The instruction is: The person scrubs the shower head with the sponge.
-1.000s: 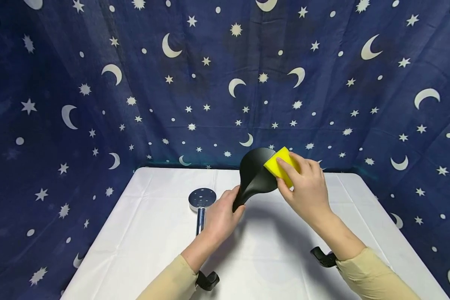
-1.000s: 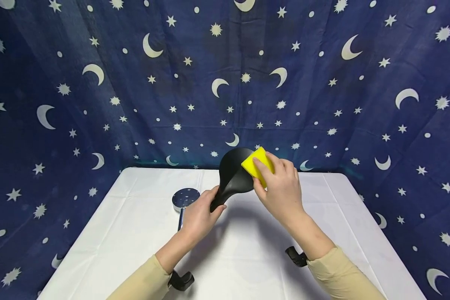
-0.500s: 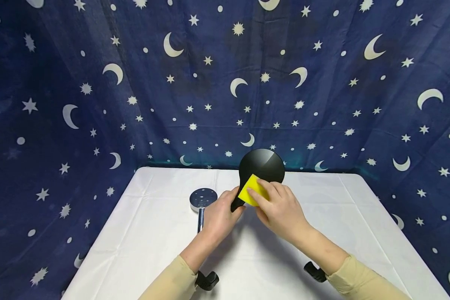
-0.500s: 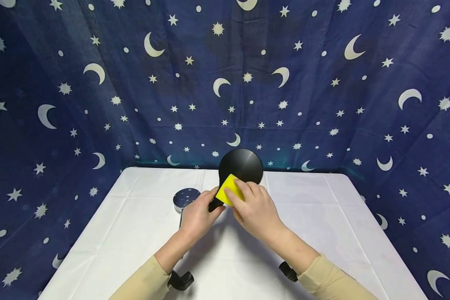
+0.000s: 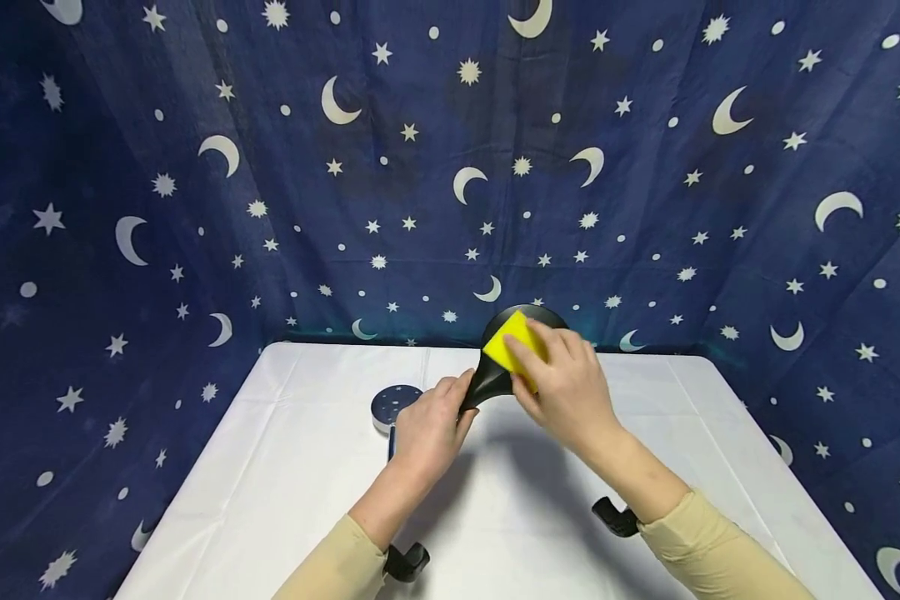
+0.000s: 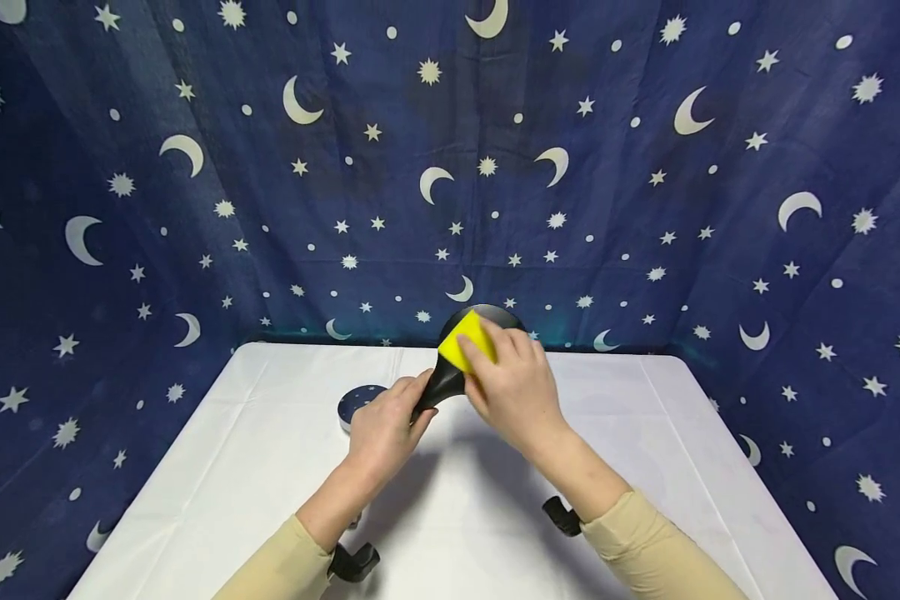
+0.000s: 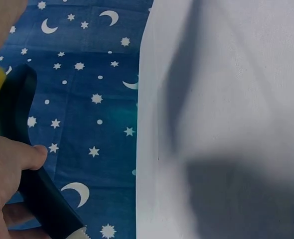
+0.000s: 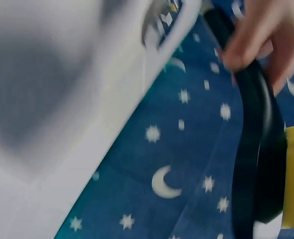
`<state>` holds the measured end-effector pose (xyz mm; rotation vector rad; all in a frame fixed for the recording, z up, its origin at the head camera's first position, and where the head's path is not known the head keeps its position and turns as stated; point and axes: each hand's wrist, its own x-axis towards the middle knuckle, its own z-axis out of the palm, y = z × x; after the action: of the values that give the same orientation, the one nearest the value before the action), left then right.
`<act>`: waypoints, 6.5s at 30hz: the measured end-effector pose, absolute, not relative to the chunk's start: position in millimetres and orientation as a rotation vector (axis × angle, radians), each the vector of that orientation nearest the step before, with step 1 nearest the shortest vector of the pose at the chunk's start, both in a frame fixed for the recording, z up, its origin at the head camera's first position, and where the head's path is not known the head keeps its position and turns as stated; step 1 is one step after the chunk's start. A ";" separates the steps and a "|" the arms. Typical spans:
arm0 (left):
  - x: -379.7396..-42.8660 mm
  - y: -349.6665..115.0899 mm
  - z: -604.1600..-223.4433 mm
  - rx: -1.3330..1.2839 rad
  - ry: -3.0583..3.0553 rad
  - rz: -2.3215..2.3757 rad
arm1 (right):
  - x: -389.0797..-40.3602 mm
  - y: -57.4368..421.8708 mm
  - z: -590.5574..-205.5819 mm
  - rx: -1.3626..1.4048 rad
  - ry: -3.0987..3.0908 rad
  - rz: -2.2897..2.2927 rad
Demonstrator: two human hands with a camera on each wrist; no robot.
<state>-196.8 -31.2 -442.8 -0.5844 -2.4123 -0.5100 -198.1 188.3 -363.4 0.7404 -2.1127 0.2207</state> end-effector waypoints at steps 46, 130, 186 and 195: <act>-200.8 -49.7 -441.7 -0.592 -2.267 -0.357 | -207.7 168.6 -361.6 0.754 -2.164 0.214; -186.8 -57.7 -436.4 -0.536 -2.660 -1.418 | -223.1 219.3 -327.0 0.394 -2.437 1.296; -185.3 -47.9 -436.2 -0.462 -2.441 -2.292 | -225.2 199.4 -352.9 0.815 -2.025 0.454; -183.1 -62.2 -437.7 -0.585 -2.619 -1.237 | -227.4 216.3 -302.0 0.497 -2.581 0.944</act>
<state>-183.1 -62.2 -437.7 -0.5851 -2.6187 -1.2370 -227.4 216.3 -302.0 0.4967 -2.5815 0.9444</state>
